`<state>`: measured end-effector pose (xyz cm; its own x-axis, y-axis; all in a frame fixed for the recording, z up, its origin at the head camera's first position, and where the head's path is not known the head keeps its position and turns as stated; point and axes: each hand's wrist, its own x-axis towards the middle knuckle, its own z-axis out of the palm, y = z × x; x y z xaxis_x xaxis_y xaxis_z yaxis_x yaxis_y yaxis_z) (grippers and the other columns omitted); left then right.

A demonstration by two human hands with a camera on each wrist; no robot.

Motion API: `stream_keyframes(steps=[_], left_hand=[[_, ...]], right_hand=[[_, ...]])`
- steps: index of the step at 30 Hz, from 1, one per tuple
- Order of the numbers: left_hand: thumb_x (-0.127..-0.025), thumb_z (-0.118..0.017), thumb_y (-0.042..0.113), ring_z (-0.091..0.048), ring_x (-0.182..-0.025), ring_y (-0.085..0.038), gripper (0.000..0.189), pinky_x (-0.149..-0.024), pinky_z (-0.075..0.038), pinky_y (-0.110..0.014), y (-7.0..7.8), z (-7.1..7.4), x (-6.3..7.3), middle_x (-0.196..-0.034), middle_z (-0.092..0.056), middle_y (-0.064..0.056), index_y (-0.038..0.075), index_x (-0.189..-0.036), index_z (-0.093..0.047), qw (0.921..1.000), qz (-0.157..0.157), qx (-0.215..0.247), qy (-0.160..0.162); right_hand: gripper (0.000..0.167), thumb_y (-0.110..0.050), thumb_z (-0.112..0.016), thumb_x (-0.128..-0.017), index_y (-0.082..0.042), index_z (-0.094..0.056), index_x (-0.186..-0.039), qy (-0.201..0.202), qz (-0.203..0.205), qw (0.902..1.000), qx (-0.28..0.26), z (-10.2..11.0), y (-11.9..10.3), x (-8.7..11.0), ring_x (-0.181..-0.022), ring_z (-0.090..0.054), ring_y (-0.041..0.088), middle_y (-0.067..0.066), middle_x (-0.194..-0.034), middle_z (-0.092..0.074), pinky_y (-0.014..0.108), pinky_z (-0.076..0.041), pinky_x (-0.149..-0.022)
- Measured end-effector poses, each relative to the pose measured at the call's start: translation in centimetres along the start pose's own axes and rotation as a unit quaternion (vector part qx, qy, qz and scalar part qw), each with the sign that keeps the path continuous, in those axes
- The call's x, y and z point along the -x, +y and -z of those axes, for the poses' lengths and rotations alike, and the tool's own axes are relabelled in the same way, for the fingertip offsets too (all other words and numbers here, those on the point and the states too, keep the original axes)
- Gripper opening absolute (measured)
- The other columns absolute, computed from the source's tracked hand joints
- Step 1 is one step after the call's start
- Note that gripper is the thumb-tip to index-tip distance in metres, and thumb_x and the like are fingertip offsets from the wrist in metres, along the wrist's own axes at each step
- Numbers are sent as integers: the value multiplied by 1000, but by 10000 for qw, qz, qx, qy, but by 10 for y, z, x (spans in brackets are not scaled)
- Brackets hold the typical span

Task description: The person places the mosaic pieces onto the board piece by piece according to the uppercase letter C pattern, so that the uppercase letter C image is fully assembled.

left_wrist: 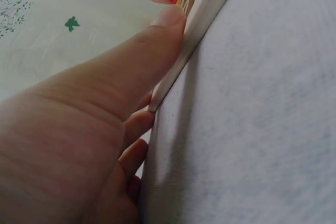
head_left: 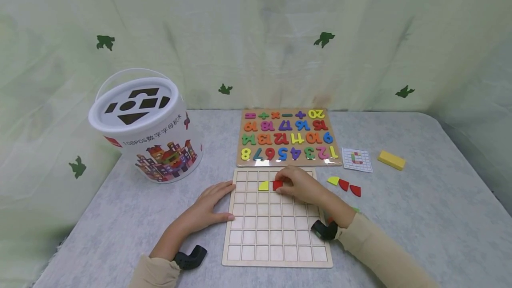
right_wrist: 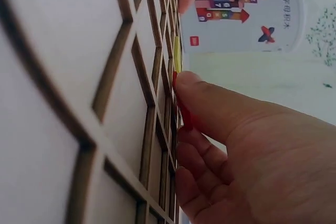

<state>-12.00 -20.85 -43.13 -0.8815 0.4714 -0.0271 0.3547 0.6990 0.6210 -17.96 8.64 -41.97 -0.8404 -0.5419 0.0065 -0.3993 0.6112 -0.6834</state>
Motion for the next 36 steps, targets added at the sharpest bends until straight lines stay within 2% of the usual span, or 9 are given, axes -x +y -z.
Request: stream_keyframes(steps=[3,10,16,24,30,33,36], left_hand=[[-73,-65,52,-17,-132,-29,81,-102,-15,-54,1,1,1,-145,-26,-4,16,-139,-35,10000,17,35,-13],[-73,-66,52,-18,-132,-29,81,-102,-15,-54,2,1,1,-145,-26,-4,16,-139,-35,10000,17,37,-9],[-73,-66,52,-17,-132,-29,81,-102,-15,-54,1,1,1,-145,-26,-4,16,-139,-35,10000,44,29,-13],[-73,-64,54,-17,-132,-29,81,-102,-14,-54,-1,-1,0,-145,-26,-3,18,-140,-34,10000,31,41,-29],[-73,-64,54,-16,-132,-28,81,-102,-14,-54,0,0,0,-145,-25,-2,18,-140,-34,10000,12,48,-22],[-73,-64,53,-16,-132,-28,81,-102,-14,-54,-1,0,0,-145,-25,-2,18,-140,-34,10000,-6,59,-20],[-73,-65,53,-16,-132,-28,81,-103,-14,-54,0,0,0,-145,-25,-2,18,-139,-35,10000,9,65,-24]], right_hand=[[24,-25,-70,-79,-15,-63,-99,-29,19,10000,83,-1,1,1,-84,-48,10,-8,-92,-53,25,-44,-75],[20,-15,-65,-80,-14,-63,-100,-44,47,10000,-11,-1,0,1,-87,-47,11,-7,-95,-53,27,-44,-79],[21,-18,-64,-84,-15,-63,-105,-199,168,9996,56,-2,1,0,-91,-46,10,-8,-98,-52,28,-43,-82],[25,-21,-65,-83,-16,-62,-108,-345,177,9991,151,2,0,2,-91,-46,10,-7,-99,-52,29,-43,-81],[39,-23,-66,-83,-15,-57,-119,-312,-225,9991,-175,17,-4,14,-101,-49,14,-4,-114,-51,32,-45,-85],[41,-21,-65,-84,-14,-54,-123,-157,-170,9993,-304,30,-4,25,-107,-48,21,-1,-121,-49,38,-44,-87],[44,-22,-65,-84,-13,-53,-125,48,-159,9997,-204,45,0,37,-111,-47,25,2,-124,-48,44,-42,-88]])
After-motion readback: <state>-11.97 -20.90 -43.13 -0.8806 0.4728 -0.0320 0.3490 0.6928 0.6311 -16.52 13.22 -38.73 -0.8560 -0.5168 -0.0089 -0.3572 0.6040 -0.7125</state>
